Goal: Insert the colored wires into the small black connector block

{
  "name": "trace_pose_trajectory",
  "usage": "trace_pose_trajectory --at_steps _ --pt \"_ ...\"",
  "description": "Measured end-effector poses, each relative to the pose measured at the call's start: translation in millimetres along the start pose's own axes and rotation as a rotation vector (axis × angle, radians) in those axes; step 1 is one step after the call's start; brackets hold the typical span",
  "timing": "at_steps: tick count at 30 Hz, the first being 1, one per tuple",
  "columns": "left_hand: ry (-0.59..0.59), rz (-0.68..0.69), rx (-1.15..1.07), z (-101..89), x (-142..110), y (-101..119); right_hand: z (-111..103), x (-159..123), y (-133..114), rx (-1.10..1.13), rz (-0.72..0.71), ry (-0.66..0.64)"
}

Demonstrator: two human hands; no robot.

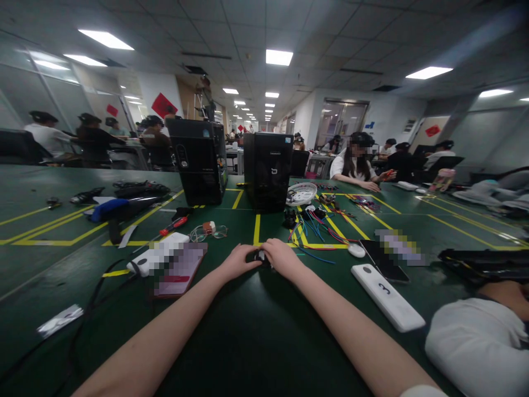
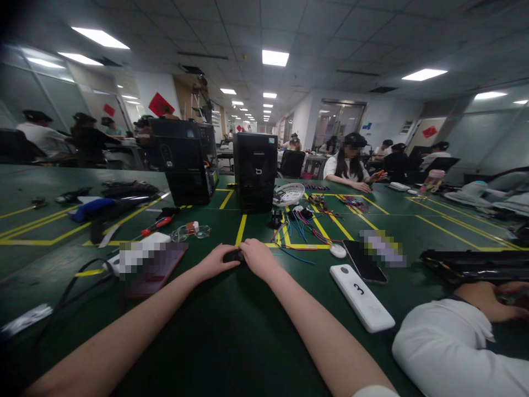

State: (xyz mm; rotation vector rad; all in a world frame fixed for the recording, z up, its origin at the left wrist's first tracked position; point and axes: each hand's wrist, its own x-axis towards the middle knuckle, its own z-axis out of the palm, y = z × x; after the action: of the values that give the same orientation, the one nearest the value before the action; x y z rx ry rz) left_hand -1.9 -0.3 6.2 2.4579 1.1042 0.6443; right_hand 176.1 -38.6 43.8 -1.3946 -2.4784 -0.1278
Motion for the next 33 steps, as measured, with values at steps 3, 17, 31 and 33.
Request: trace_pose_trajectory --at_steps 3,17,31,33 --pt "-0.009 -0.003 -0.006 -0.6 -0.1 0.3 -0.5 -0.3 1.5 0.006 0.008 -0.004" --pt "-0.004 0.023 -0.019 3.0 0.7 -2.1 -3.6 4.6 -3.0 -0.148 -0.045 -0.127" --pt "0.006 0.003 -0.05 -2.1 -0.6 4.7 -4.0 2.6 4.9 -0.179 0.107 0.0" --pt "0.013 -0.012 -0.052 -1.9 -0.7 3.9 -6.8 -2.3 26.1 -0.184 0.301 0.033"
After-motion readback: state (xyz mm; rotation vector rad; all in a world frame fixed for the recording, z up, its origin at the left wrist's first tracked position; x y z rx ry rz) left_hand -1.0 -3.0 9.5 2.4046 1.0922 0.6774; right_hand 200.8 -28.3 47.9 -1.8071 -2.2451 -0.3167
